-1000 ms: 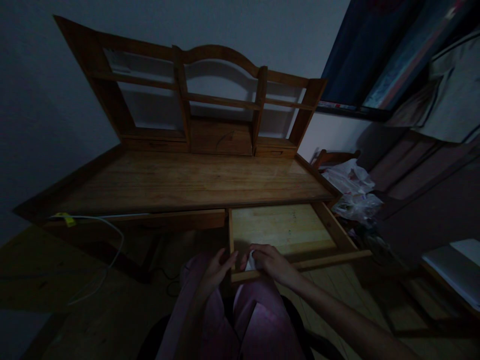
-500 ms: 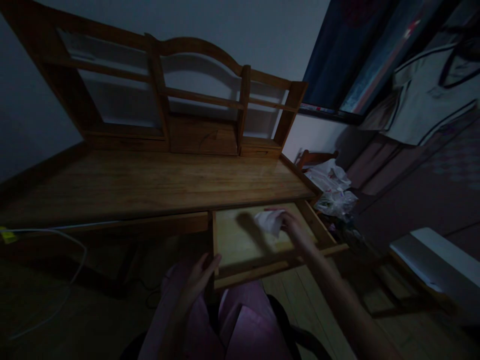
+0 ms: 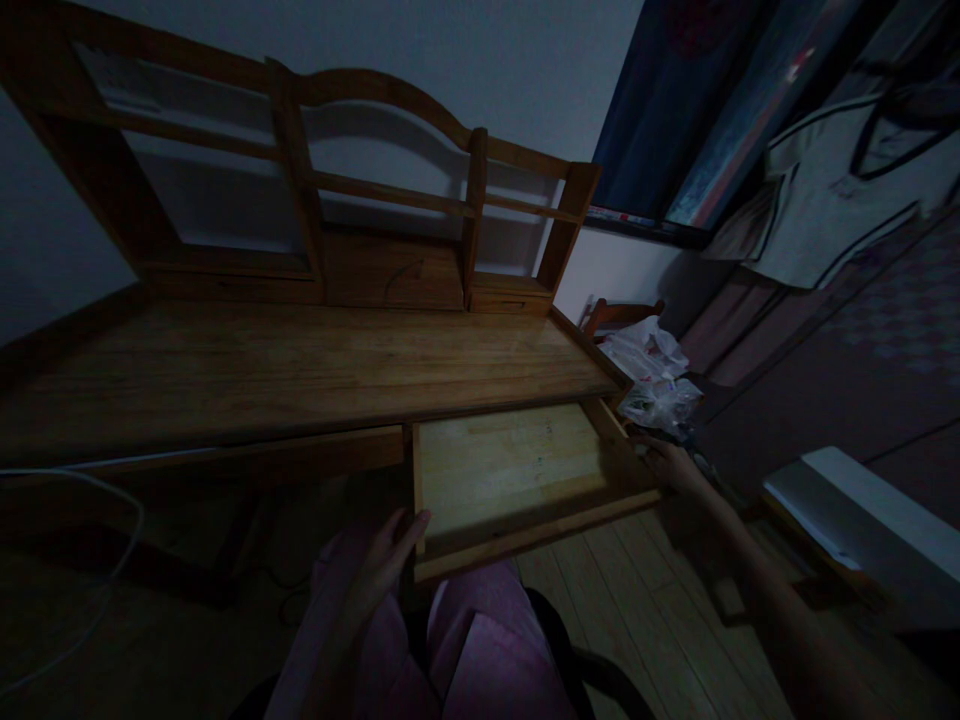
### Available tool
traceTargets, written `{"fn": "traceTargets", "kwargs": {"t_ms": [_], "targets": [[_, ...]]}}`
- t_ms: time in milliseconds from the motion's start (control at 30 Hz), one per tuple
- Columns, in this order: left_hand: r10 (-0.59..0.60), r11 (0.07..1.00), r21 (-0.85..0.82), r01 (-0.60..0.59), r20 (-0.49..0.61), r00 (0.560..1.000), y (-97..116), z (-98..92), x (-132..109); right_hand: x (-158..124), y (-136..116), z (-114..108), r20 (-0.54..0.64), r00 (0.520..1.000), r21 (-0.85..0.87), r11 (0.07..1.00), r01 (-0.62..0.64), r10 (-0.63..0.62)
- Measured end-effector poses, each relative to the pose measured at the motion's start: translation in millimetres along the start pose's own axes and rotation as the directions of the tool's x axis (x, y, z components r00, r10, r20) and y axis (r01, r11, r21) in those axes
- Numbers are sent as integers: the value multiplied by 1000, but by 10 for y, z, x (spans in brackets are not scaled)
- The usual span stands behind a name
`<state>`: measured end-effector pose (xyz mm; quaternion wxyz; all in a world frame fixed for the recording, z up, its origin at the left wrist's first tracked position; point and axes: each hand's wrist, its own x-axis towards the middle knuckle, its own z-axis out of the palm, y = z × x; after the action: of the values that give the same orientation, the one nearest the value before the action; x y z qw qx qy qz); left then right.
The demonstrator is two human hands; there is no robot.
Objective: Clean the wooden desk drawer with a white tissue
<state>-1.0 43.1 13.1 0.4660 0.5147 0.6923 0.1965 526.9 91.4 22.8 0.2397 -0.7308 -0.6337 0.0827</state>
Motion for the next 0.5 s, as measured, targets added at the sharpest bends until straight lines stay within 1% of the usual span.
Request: {"fn": "traceTargets", "kwargs": {"t_ms": [200,333,400,500], "targets": [[-25,998,-53,23,-31,999,77,-22,-48,-174,84,-100,64,998,42,999,10,-13],[-13,999,-35,10,-75,997,23,-2,-24,-263,122,-161,102,995,53,998,-16,11],[-14,998,-55,10,-87,996,-23,19,8,-293,137,-180,94,995,51,998,-47,42],[3,998,-58,-7,-57,998,-70,43,42,-323,124,-207,63,992,39,993,-109,106]]}}
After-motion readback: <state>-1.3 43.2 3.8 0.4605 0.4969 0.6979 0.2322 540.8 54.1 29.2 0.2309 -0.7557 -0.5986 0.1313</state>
